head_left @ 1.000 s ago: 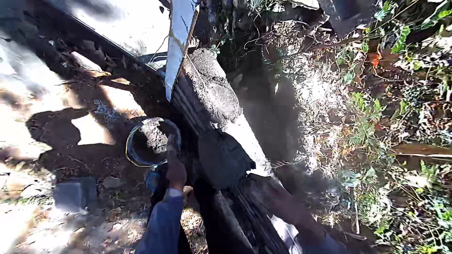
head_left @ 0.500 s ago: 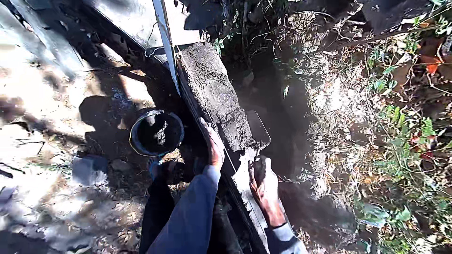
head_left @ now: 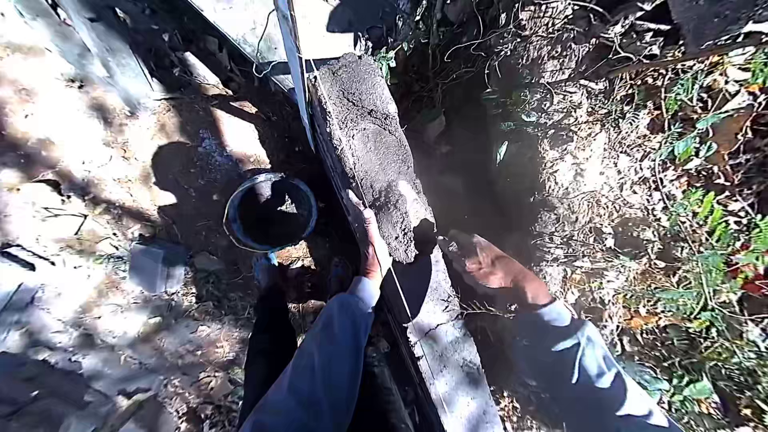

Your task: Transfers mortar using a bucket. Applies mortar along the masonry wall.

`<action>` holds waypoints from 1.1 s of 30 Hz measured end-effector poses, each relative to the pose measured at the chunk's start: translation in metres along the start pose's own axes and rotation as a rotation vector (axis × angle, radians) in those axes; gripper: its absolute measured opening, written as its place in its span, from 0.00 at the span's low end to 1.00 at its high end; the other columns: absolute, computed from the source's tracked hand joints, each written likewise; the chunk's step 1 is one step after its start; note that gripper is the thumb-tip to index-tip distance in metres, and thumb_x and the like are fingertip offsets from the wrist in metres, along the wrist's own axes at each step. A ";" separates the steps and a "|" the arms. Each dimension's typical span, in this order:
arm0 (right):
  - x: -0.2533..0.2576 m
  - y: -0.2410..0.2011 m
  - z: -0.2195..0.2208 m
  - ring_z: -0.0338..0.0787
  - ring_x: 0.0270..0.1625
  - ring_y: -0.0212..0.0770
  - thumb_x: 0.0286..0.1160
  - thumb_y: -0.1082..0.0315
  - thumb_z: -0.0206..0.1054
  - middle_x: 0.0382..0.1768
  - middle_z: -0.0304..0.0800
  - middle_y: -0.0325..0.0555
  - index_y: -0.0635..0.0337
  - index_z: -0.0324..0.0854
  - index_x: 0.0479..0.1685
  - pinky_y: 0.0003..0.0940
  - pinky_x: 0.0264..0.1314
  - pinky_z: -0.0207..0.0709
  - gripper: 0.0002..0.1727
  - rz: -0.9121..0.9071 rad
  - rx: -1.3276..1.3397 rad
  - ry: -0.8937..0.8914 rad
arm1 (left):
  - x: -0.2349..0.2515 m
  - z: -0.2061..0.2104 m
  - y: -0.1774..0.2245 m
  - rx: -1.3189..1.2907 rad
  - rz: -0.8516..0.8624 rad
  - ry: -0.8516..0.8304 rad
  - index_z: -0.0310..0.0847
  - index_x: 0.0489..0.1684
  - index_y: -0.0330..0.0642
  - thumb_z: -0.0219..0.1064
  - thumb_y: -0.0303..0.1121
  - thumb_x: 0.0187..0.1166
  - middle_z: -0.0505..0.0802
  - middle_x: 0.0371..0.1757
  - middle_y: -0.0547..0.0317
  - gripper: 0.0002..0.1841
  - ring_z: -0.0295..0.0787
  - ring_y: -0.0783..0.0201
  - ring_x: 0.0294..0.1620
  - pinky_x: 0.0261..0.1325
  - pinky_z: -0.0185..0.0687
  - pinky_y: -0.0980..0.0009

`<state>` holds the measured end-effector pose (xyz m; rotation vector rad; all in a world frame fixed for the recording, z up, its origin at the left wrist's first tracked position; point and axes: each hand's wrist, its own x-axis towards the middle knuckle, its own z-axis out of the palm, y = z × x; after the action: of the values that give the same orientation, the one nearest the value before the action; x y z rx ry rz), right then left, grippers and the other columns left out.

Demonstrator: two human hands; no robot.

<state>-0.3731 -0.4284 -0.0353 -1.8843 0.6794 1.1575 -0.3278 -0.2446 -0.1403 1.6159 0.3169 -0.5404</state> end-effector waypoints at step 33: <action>-0.004 0.019 0.002 0.92 0.38 0.59 0.90 0.45 0.52 0.29 0.88 0.53 0.53 0.85 0.42 0.61 0.38 0.81 0.24 -0.226 -0.750 0.188 | -0.043 0.002 -0.029 -0.015 0.089 -0.003 0.40 0.94 0.28 0.31 0.47 0.94 0.52 0.95 0.38 0.35 0.43 0.58 0.96 0.95 0.35 0.65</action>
<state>-0.3905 -0.4365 -0.0394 -2.6367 0.1025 1.1870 -0.3792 -0.2378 -0.1425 1.6066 0.2445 -0.4714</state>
